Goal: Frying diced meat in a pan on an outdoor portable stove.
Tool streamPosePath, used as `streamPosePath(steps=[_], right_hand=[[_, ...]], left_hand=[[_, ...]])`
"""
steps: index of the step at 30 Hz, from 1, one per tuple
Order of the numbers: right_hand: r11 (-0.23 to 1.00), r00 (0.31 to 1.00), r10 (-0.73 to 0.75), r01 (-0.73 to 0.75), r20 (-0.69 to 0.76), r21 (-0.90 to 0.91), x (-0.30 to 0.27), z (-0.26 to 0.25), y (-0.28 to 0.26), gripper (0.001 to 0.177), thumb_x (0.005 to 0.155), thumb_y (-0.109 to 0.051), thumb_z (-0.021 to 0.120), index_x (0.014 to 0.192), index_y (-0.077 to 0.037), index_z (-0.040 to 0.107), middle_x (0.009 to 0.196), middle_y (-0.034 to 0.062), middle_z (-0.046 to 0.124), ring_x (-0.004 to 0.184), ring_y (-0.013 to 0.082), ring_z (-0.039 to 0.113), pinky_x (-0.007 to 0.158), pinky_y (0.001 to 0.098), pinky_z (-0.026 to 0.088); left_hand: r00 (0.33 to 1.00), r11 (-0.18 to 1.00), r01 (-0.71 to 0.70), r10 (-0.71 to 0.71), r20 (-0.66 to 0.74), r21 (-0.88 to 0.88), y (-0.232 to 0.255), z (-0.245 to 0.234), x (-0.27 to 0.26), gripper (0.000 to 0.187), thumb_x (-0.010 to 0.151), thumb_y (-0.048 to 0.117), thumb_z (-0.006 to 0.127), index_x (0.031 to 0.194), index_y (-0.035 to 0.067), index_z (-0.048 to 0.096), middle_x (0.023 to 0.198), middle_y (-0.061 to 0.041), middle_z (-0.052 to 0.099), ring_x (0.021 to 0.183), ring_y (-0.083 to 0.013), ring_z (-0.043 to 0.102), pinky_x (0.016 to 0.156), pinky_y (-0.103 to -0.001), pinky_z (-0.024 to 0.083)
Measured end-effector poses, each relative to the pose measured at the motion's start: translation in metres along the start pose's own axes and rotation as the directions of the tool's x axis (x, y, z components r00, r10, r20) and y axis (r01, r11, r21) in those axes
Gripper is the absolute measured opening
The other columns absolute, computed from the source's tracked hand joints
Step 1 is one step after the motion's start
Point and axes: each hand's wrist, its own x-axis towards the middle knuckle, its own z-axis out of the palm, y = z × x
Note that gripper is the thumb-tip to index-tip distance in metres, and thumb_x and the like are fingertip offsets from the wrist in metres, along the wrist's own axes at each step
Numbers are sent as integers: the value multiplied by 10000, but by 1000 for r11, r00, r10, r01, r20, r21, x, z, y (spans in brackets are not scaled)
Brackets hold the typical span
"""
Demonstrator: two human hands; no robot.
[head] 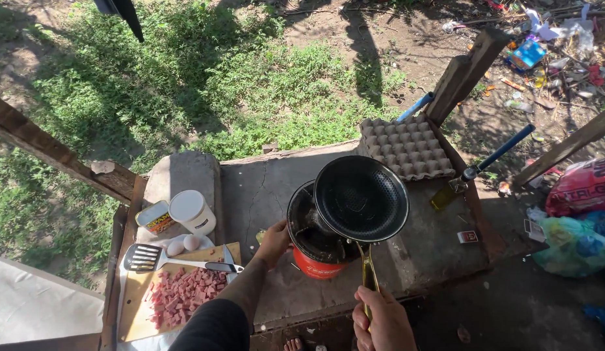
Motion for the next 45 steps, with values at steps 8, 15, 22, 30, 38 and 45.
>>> streamPosePath(steps=[8,15,22,30,38,45], right_hand=[[1000,999,-20,20,-32,-11,-10,-27,-34,272,1036,-307,526,1009,-36,535,606,50,427,356,101,284,298,282,210],[996,996,-78,77,-32,-35,-8,-41,-40,291,1041,-311,508,1010,-23,532,595,56,426,343,101,285,274,285,206],[993,994,-111,110,-3,-53,-10,-44,-43,289,1041,-307,499,1005,-23,533,583,55,425,324,102,283,254,292,215],[991,994,-105,106,7,-85,-8,-43,-45,295,1040,-309,501,990,-21,538,568,59,422,313,106,288,254,296,220],[989,991,-134,134,11,-67,-6,-43,-42,281,1026,-290,519,979,-15,542,565,53,425,304,96,293,240,287,229],[991,993,-118,118,5,-63,-9,-40,-43,267,1024,-280,528,981,-16,544,565,49,424,308,94,299,242,283,228]], left_hand=[[999,1000,-10,10,-33,-13,9,4,-3,384,980,366,643,1067,6,742,816,-12,715,703,-90,611,652,-265,483],[1000,993,-15,14,-11,-121,3,4,2,275,957,265,679,1054,15,739,785,-10,691,657,-89,585,629,-268,490],[998,989,-65,64,-16,-131,-4,4,5,244,952,192,674,1051,-18,751,794,-32,712,658,-97,594,614,-273,478],[992,987,-128,125,-33,-101,-9,3,8,196,918,121,707,1043,-20,758,800,-18,703,688,-87,555,627,-266,440],[996,990,-90,87,-34,-111,-1,5,1,283,935,193,723,1118,-21,758,929,-52,752,836,-109,642,804,-288,526],[988,975,-151,153,-2,-164,-8,5,5,297,940,178,717,1151,-29,753,1048,-69,771,960,-118,682,892,-289,544]])
